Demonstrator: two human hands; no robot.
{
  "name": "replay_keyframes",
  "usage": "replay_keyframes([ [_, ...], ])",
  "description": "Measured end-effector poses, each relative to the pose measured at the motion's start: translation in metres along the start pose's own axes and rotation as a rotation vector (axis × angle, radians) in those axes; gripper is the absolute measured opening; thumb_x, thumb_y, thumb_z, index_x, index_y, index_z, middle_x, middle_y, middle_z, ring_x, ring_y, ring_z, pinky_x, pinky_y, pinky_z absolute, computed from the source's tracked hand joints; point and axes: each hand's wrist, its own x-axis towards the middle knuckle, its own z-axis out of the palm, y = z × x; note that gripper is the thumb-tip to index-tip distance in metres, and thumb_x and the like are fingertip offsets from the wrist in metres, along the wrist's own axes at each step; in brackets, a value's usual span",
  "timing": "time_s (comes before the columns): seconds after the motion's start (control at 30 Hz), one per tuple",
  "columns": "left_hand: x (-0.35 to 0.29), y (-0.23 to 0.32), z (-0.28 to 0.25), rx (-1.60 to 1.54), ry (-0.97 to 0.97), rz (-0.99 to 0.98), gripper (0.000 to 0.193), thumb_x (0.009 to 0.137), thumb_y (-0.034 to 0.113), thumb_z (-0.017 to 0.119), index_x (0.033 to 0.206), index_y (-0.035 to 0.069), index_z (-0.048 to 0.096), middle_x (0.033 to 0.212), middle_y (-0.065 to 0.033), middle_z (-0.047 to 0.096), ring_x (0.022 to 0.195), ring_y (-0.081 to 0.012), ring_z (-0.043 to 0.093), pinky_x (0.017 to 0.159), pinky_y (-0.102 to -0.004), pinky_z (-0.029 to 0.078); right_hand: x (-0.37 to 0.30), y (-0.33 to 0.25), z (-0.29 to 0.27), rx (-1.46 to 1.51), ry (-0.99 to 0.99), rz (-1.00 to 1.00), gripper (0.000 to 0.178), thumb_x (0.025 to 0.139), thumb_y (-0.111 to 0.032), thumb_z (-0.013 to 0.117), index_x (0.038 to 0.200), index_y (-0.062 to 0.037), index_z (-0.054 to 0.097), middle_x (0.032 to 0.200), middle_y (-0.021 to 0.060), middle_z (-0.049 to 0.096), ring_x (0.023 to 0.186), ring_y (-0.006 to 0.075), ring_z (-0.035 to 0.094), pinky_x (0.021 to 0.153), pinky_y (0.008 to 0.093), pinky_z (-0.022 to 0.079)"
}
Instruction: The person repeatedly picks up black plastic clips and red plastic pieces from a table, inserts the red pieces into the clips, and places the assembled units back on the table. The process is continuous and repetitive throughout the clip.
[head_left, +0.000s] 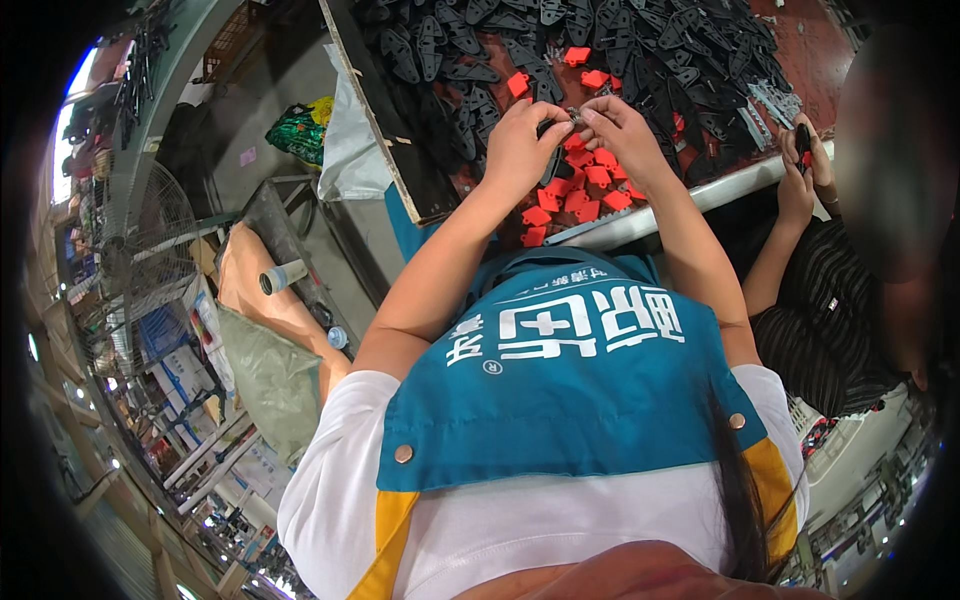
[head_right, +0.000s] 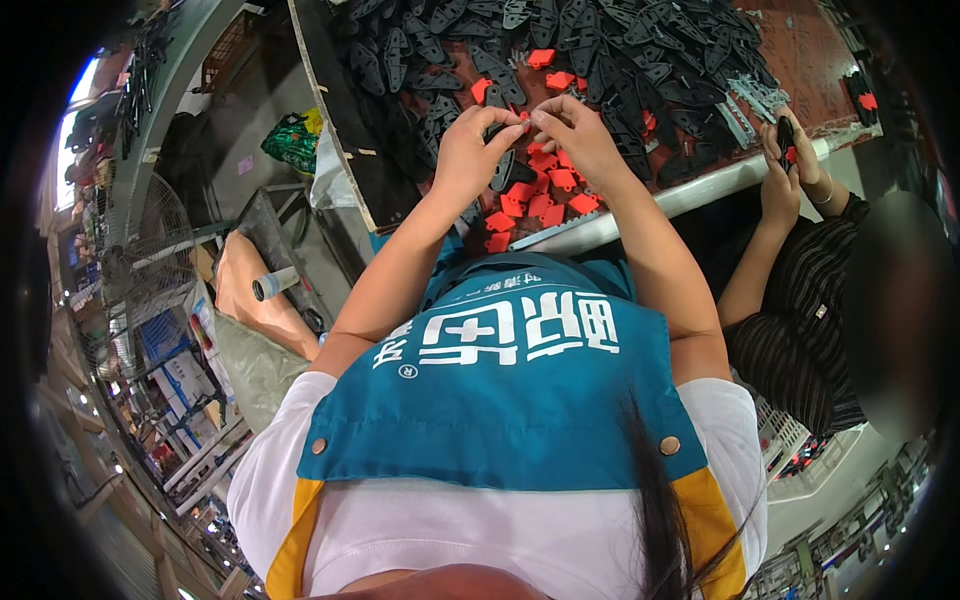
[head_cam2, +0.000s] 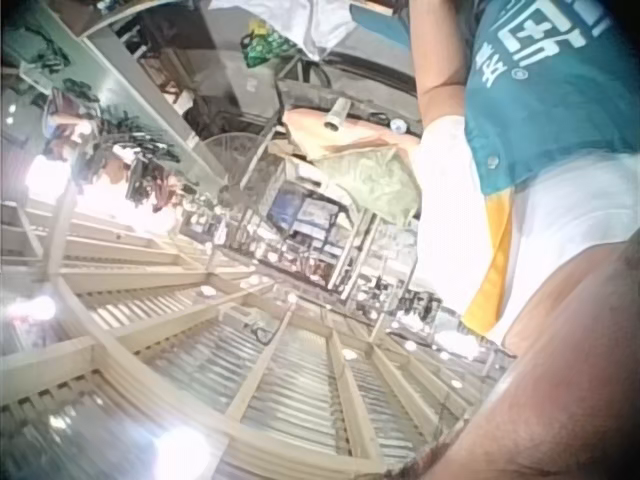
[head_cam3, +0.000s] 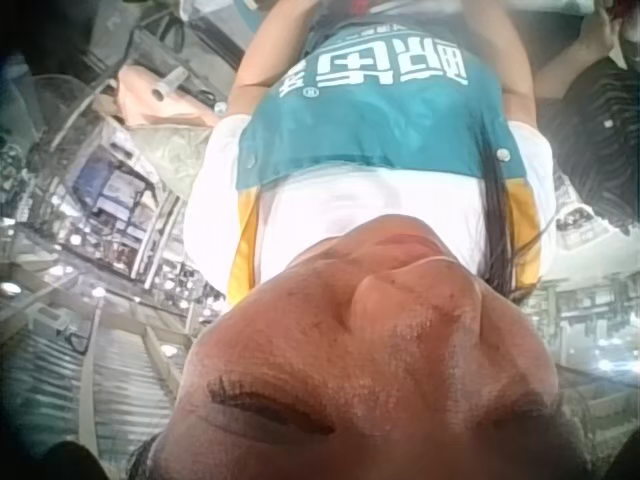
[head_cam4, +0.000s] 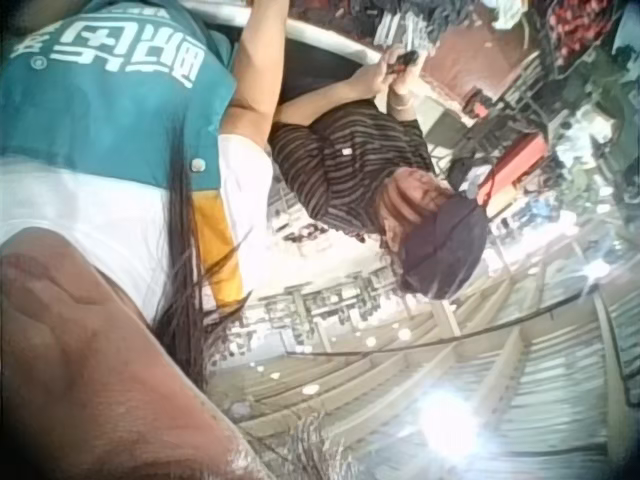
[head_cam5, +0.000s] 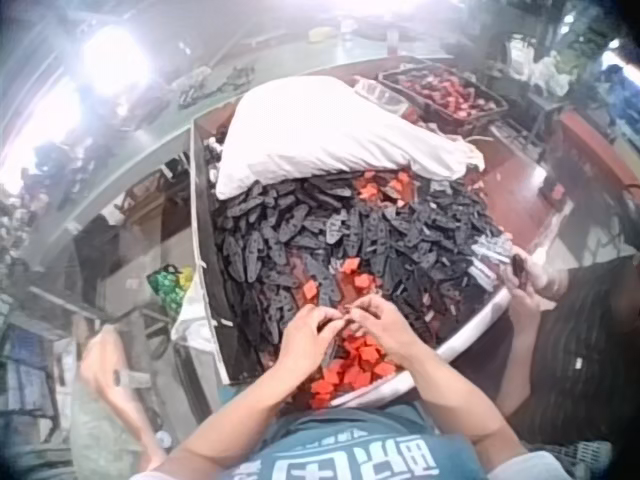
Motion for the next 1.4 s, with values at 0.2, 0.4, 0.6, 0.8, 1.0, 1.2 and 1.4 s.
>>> replay_keyframes([
  [0.2, -0.003, -0.002, 0.005, 0.014, -0.055, 0.029, 0.018, 0.084, 0.016, 0.061, 0.097, 0.003, 0.061, 0.087, -0.0106, 0.059, 0.084, -0.0247, 0.059, 0.075, -0.0329, 0.046, -0.002, 0.009, -0.003, -0.341, -0.044, -0.183, 0.018, 0.088, -0.017, 0.061, 0.090, 0.0004, 0.061, 0.078, 0.0043, 0.062, 0.071, 0.0089, 0.055, 0.065, 0.0244, 0.044],
  [0.4, -0.003, -0.002, 0.011, -0.618, -0.317, -0.312, 0.014, 0.092, 0.012, 0.053, 0.097, 0.000, 0.057, 0.088, -0.0001, 0.055, 0.082, -0.0080, 0.050, 0.077, -0.0221, 0.041, -0.025, -0.007, -0.017, -0.433, -0.103, -0.286, 0.011, 0.087, -0.010, 0.059, 0.090, 0.0006, 0.060, 0.081, 0.0045, 0.062, 0.073, 0.0079, 0.056, 0.066, 0.0227, 0.045],
  [0.6, 0.002, 0.010, 0.021, -0.406, -0.422, -0.270, 0.013, 0.092, 0.012, 0.053, 0.098, 0.000, 0.056, 0.087, 0.0003, 0.055, 0.078, -0.0076, 0.050, 0.074, -0.0221, 0.042, -0.041, 0.020, -0.037, 0.293, -0.078, 0.094, 0.014, 0.089, -0.013, 0.054, 0.100, -0.0035, 0.055, 0.085, 0.0036, 0.059, 0.072, 0.0079, 0.055, 0.060, 0.0216, 0.046],
  [0.8, 0.001, 0.013, 0.025, -0.520, -0.584, -0.468, 0.017, 0.093, 0.013, 0.053, 0.104, 0.001, 0.056, 0.091, -0.0002, 0.056, 0.084, -0.0065, 0.050, 0.076, -0.0211, 0.041, -0.048, 0.017, -0.026, -0.294, 0.010, -0.318, 0.015, 0.083, -0.010, 0.064, 0.095, -0.0016, 0.060, 0.083, 0.0033, 0.059, 0.072, 0.0110, 0.057, 0.064, 0.0252, 0.046],
  [1.0, -0.002, 0.018, 0.023, -0.931, -0.457, -0.581, 0.027, 0.089, 0.005, 0.047, 0.115, 0.001, 0.055, 0.096, -0.0028, 0.057, 0.079, -0.0071, 0.053, 0.063, -0.0189, 0.042, -0.044, 0.010, -0.028, -0.326, 0.143, -0.285, 0.015, 0.082, -0.010, 0.065, 0.093, -0.0005, 0.063, 0.083, 0.0033, 0.061, 0.073, 0.0079, 0.056, 0.066, 0.0232, 0.045],
  [1.2, 0.000, 0.029, 0.018, -0.820, -0.402, -0.507, 0.038, 0.088, -0.004, 0.046, 0.126, 0.005, 0.048, 0.105, -0.0052, 0.056, 0.090, -0.0104, 0.058, 0.079, -0.0246, 0.051, -0.047, 0.014, -0.029, -0.081, 0.195, -0.106, 0.018, 0.085, -0.012, 0.064, 0.098, 0.0017, 0.064, 0.087, 0.0020, 0.064, 0.079, 0.0057, 0.055, 0.071, 0.0201, 0.044],
  [1.4, -0.003, 0.034, 0.012, -0.773, -0.433, -0.461, 0.038, 0.089, -0.003, 0.046, 0.126, 0.007, 0.049, 0.101, -0.0039, 0.058, 0.088, -0.0090, 0.057, 0.077, -0.0232, 0.049, -0.046, 0.019, -0.025, 0.038, 0.179, -0.080, 0.020, 0.085, -0.012, 0.065, 0.098, 0.0032, 0.064, 0.090, 0.0041, 0.065, 0.082, 0.0077, 0.057, 0.075, 0.0213, 0.046],
])
